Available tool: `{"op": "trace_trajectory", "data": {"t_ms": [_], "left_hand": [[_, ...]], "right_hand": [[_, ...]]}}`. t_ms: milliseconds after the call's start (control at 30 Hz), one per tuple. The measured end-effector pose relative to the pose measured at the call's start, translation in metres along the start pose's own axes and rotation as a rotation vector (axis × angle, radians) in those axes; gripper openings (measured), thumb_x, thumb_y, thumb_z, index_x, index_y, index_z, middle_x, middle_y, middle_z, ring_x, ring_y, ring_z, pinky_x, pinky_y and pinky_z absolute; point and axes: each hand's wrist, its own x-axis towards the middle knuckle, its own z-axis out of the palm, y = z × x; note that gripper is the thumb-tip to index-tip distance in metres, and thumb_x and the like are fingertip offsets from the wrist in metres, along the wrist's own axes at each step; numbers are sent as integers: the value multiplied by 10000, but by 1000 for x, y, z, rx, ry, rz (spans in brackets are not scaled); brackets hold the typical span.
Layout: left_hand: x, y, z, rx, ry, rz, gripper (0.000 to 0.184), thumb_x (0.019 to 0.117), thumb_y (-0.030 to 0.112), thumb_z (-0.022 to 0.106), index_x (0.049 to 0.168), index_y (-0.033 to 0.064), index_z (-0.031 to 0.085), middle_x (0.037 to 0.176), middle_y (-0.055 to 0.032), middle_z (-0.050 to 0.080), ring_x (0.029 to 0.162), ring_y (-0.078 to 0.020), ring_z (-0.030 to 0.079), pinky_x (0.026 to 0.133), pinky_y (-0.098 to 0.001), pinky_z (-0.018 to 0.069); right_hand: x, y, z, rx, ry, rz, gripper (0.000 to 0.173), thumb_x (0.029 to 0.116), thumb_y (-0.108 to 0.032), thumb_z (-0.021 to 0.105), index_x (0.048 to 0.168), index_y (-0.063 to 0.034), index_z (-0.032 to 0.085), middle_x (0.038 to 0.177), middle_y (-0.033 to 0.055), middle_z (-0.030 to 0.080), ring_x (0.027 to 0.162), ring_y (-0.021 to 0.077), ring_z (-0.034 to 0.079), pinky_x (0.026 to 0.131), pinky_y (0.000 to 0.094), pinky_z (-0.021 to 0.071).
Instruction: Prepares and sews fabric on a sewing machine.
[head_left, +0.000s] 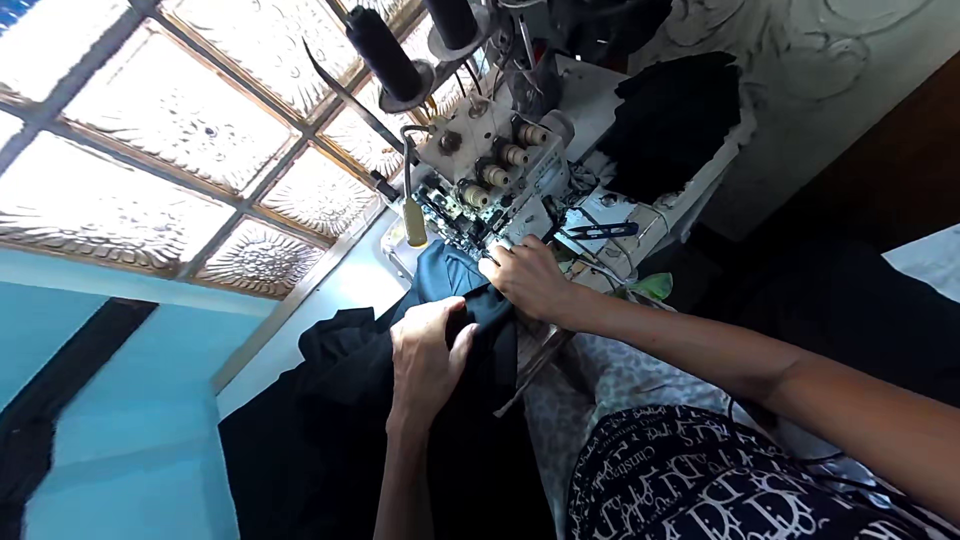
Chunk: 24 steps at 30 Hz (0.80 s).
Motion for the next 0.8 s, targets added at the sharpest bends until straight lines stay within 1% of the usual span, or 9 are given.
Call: {"op": "trace_trajectory", "data": {"t_ms": [67, 200, 367, 433, 500, 533, 633, 700, 800], "left_hand": [[5, -9, 5, 53, -51, -37, 363, 897, 187, 738, 1207, 3, 701, 1114, -196, 705, 1065, -422, 650, 916, -665, 447], [-1, -12, -14, 100, -211, -93, 153, 854, 105, 785, 933, -18, 739, 819, -192, 681, 853, -427, 652, 849, -670, 447], [-25, 2, -31, -17, -130, 105, 180, 851, 184, 638, 894, 62, 764, 1068, -109, 755, 1133, -387, 656, 949, -643, 434], [-28, 20, -39, -67, -110, 152, 250, 883, 238, 579, 914, 59, 751, 1003, -90, 761, 1198, -374, 644, 1074, -681, 341], [-27, 31, -47, 25, -149, 183, 273, 905, 249, 549, 929, 67, 751, 960, -91, 760, 1191, -384, 658, 1107, -755, 237], [-26, 33, -50, 116, -187, 185, 272, 907, 239, 540, 933, 82, 760, 954, -86, 765, 1202, -403, 650, 1109, -786, 194], [-19, 27, -53, 329, -309, 114, 186, 898, 136, 601, 922, 97, 782, 975, -106, 766, 1253, -473, 593, 1094, -836, 130], [-13, 15, -51, 340, -328, 63, 165, 892, 109, 627, 932, 81, 785, 1058, -120, 764, 1287, -490, 561, 1085, -843, 134], [-1, -5, -47, 224, -268, -51, 170, 929, 31, 615, 1016, -9, 755, 1024, -226, 734, 1147, -498, 636, 1083, -829, 179]], "right_hand": [[0, 1, 0, 7, 1, -3, 170, 940, 62, 565, 1030, 18, 702, 917, 213, 686, 796, 366, 682, 803, 511, 500], [2, 3, -5, 39, -58, -6, 192, 972, 48, 535, 1077, 27, 694, 949, 230, 681, 845, 387, 683, 836, 533, 495], [7, 1, -2, 11, 45, -105, 136, 897, 69, 615, 981, 26, 712, 1074, 222, 684, 967, 405, 670, 819, 545, 507], [6, -3, -8, 32, 33, -262, 91, 879, 30, 657, 917, -20, 722, 1098, 193, 686, 1031, 404, 650, 867, 566, 496], [1, -12, -33, 161, -224, -445, 82, 880, -54, 726, 945, -73, 775, 1046, 135, 712, 1111, 367, 616, 1048, 599, 380], [-1, -16, -48, 247, -365, -522, 82, 863, -111, 776, 941, -96, 795, 949, 97, 734, 1057, 320, 634, 1059, 569, 358], [-2, -12, -82, 509, -597, -627, 75, 901, -97, 754, 908, -26, 775, 796, 106, 703, 853, 268, 659, 946, 489, 440], [2, -1, -88, 557, -553, -579, 117, 951, -67, 681, 941, 19, 759, 808, 145, 694, 806, 286, 661, 780, 469, 489], [10, 10, -86, 331, -453, -313, 181, 1035, -87, 567, 1090, 45, 679, 896, 220, 680, 881, 402, 678, 791, 563, 519]]}}
